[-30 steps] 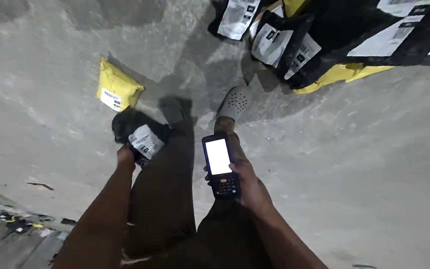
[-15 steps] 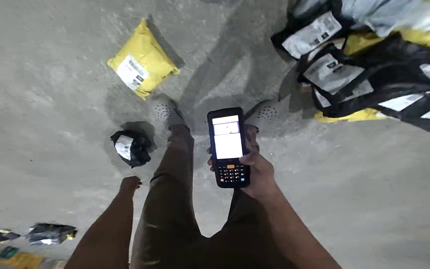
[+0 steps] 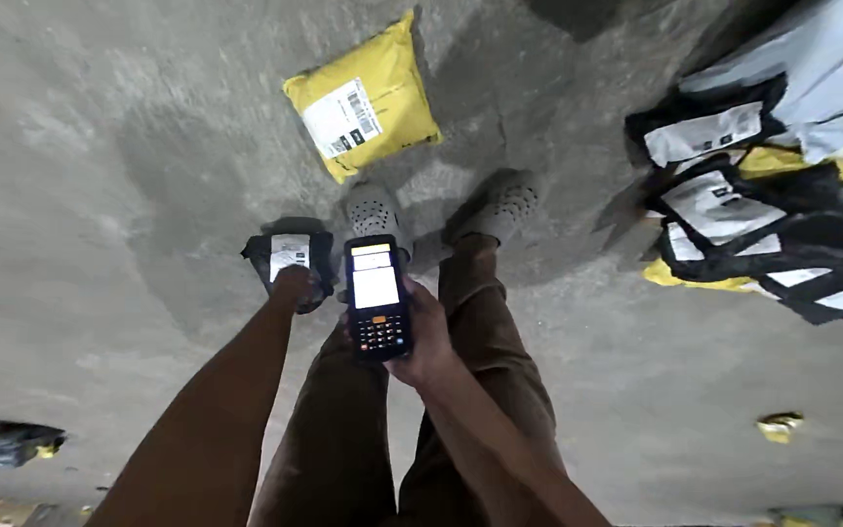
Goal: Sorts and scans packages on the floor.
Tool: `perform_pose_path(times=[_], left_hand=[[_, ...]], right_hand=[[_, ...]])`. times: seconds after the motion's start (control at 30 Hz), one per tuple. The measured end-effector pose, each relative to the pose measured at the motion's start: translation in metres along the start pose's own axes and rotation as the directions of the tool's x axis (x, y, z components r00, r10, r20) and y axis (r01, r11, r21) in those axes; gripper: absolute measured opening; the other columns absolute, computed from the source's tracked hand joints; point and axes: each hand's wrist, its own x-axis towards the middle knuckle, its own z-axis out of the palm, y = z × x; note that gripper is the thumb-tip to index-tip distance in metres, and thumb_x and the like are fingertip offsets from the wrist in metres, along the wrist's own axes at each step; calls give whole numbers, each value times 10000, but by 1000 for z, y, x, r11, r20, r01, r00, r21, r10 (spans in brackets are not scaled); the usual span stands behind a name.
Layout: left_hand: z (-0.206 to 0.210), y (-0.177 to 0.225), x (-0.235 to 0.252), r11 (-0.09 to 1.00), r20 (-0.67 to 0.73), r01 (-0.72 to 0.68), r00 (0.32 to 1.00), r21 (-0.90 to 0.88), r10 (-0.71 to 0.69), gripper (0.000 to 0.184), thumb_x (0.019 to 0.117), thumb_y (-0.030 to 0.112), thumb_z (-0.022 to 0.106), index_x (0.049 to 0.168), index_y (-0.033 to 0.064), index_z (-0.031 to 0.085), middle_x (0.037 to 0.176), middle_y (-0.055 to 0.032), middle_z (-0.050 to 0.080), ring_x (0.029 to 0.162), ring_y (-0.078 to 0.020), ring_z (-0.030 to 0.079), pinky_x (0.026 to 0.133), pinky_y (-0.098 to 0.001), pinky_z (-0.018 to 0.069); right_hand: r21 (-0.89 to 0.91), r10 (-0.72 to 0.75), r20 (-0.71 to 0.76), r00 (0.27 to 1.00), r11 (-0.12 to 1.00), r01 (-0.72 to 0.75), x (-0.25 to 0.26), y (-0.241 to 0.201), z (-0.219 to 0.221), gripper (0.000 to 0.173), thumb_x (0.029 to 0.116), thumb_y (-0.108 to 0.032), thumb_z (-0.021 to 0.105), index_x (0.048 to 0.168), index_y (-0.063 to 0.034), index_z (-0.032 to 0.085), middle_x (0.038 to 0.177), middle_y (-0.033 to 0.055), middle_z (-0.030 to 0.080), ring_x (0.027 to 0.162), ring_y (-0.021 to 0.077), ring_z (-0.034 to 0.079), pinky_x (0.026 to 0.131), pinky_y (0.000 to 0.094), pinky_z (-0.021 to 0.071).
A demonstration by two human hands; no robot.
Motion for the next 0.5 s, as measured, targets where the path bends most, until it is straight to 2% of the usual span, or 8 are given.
perform_pose_path(times=[0.07, 0.13, 0.2, 0.23, 0.3, 0.37, 0.4, 0.5], left_hand=[[-11, 15, 17, 998, -99, -60, 993, 10, 61, 297, 1052, 161, 547, 1220, -57, 657, 1251, -294, 642, 1200, -473, 599, 1025, -656, 453], [-48, 59, 25, 999, 62, 8, 998, 31, -10, 342, 1079, 167, 470, 1369, 13, 563, 1420, -221, 553, 1336, -388, 508, 1104, -590, 398], [-49, 71, 53, 987, -141, -161, 977, -7, 158, 317, 1036, 94, 535, 1309, -48, 613, 1349, -254, 604, 1275, -409, 570, 1073, -586, 447], [-52, 77, 69, 961, -206, -208, 964, -182, 169, 354, 1038, 95, 536, 1345, -79, 560, 1348, -251, 597, 1245, -375, 588, 1061, -542, 471], [-66, 101, 102, 835, -230, -126, 973, -536, -2, 610, 1004, 197, 616, 1532, 38, 356, 1367, -217, 599, 1170, -334, 639, 977, -502, 538], [-86, 130, 122, 755, -217, -70, 971, -652, -98, 881, 930, 188, 720, 1623, 137, 178, 1459, -203, 534, 1230, -360, 607, 983, -539, 537], [-94, 143, 126, 738, -218, -58, 968, -672, -123, 901, 912, 174, 734, 1621, 138, 179, 1445, -194, 550, 1208, -346, 623, 964, -532, 548], [-108, 184, 120, 720, -162, -6, 976, -694, -148, 536, 889, 188, 735, 1364, 25, 546, 1191, -181, 646, 977, -277, 651, 841, -474, 560]], right_hand=[[31, -11, 56, 998, 999, 10, 16, 7, -1, 649, 1060, -547, 194, 1323, -56, 527, 1170, 281, 648, 961, 402, 695, 805, 523, 595], [24, -42, 56, 998, 999, 41, 28, 8, -1, 644, 1059, -546, 207, 1320, -55, 533, 1166, 279, 647, 972, 400, 691, 817, 526, 590], [-11, -75, 54, 996, 997, 76, 39, 4, -5, 646, 1063, -543, 199, 1332, -55, 526, 1170, 285, 642, 974, 403, 687, 819, 531, 589], [-15, -77, 62, 995, 997, 79, 43, -1, -7, 647, 1063, -543, 188, 1342, -61, 516, 1184, 283, 635, 982, 402, 682, 824, 532, 585], [19, -88, 84, 993, 996, 87, 48, -11, -12, 646, 1057, -542, 195, 1357, -59, 501, 1213, 295, 617, 980, 408, 678, 826, 535, 581], [59, -93, 102, 990, 994, 88, 47, -22, -13, 636, 1042, -543, 227, 1346, -58, 504, 1227, 299, 607, 983, 406, 674, 837, 532, 575], [66, -94, 121, 988, 994, 87, 45, -28, -12, 646, 1036, -549, 233, 1339, -52, 514, 1227, 298, 606, 986, 401, 672, 843, 528, 573], [39, -135, 166, 977, 991, 130, 31, -50, -5, 665, 1030, -587, 246, 1333, -79, 548, 1225, 277, 624, 993, 381, 681, 847, 504, 583]])
